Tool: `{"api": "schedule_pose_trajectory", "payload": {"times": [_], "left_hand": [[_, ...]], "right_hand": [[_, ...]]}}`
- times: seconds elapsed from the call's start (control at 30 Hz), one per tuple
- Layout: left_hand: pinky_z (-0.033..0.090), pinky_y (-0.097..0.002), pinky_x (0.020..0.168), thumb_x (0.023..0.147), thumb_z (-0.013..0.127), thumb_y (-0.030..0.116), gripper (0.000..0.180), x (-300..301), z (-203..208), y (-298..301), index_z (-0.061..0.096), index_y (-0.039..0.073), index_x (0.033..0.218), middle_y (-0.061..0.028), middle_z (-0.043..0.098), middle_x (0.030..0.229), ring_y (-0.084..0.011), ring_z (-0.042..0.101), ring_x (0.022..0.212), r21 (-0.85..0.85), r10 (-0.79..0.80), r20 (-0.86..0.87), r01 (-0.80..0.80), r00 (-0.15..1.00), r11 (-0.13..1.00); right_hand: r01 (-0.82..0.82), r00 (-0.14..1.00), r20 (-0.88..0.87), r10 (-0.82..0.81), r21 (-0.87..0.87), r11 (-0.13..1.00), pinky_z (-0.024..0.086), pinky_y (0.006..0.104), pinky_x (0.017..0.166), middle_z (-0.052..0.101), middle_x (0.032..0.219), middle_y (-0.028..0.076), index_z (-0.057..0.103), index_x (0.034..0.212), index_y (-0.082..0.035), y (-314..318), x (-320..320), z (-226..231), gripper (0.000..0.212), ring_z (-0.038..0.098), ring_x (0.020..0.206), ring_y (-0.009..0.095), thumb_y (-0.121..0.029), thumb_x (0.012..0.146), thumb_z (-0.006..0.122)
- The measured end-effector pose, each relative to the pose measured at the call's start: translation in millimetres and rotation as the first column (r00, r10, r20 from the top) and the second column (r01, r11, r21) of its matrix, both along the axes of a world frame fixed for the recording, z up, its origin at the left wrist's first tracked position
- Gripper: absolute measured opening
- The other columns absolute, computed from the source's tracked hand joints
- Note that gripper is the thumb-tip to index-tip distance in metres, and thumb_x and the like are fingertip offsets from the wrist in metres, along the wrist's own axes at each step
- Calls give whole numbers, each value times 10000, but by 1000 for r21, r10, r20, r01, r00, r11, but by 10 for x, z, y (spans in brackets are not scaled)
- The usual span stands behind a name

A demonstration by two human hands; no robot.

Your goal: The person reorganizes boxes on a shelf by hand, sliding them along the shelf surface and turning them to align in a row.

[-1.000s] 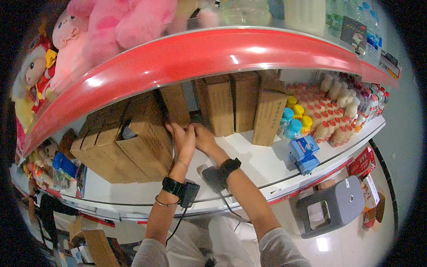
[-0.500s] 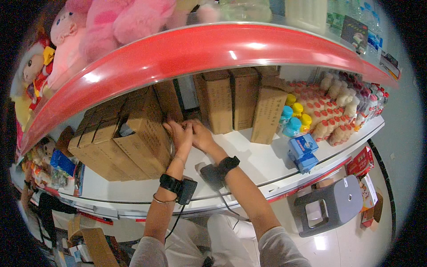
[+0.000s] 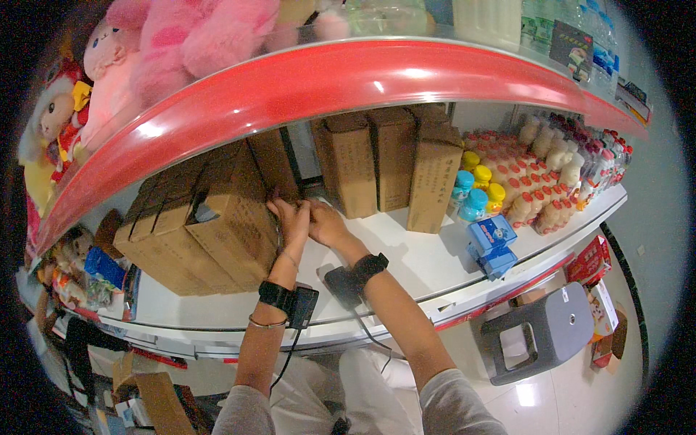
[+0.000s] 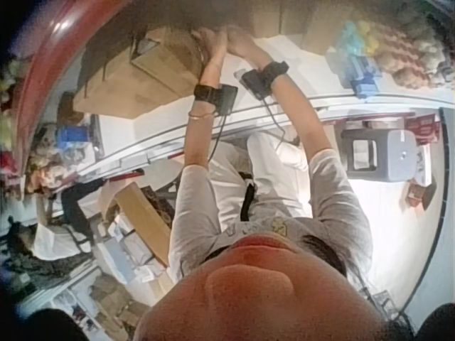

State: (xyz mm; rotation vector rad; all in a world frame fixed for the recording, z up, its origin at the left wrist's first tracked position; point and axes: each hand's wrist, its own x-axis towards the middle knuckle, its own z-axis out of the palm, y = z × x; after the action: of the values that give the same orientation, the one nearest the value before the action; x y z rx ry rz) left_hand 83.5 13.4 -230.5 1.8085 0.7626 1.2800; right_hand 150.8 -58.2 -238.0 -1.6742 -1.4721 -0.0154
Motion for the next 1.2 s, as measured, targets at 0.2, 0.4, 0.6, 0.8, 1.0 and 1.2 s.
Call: {"api": "schedule_pose_trajectory", "payload": {"times": [0.2,0.4,0.6,0.8,1.0,1.2], "left_hand": [[154,-407,1074,816,560,267,784,10,119,-177,122,-138,1325,-334,-4,1414,-429,81,1328,-144,-72,-42,65,997,988],[160,-417,1075,809,551,226,736,11,87,-107,157,-136,1314,-335,99,1368,-441,128,1295,-85,-33,-65,28,997,996],[228,-459,1034,776,570,155,647,16,144,-123,261,-139,1263,-333,290,1266,-464,273,1208,-65,-18,-104,11,994,998],[274,-440,1006,766,589,122,572,-36,109,-90,360,-87,1247,-285,345,1239,-438,339,1172,-93,-25,9,26,1000,995],[345,-408,947,758,592,95,515,0,61,-41,421,-1,1234,-223,415,1186,-380,409,1120,-6,-75,19,75,997,997],[346,-401,935,746,579,75,398,-11,151,-65,459,17,1121,-207,470,1130,-366,438,1090,-5,-170,90,171,981,985]], "right_hand": [[48,990,-135,-42,43,998,376,388,945,462,1232,210,430,1268,-39,-67,20,6,547,444,1143,374,-260,787,569],[111,994,-1,-111,-25,994,380,383,933,472,1187,192,436,1264,-53,-37,25,-28,537,445,1124,366,-243,781,572],[247,968,47,-247,2,969,432,458,845,525,1106,221,510,1186,-92,-91,-7,49,399,519,999,405,-197,801,519],[249,955,-152,-254,-50,967,412,390,904,480,1228,191,472,1247,-67,-90,-28,162,446,492,1094,348,-229,833,517],[266,949,-195,-248,70,961,405,442,907,467,1178,260,344,1305,-18,32,53,-1,599,476,1071,418,-279,806,545],[248,947,-210,-241,8,969,369,439,955,401,1265,259,264,1355,-25,-45,87,45,705,428,1141,421,-309,786,568]]}}
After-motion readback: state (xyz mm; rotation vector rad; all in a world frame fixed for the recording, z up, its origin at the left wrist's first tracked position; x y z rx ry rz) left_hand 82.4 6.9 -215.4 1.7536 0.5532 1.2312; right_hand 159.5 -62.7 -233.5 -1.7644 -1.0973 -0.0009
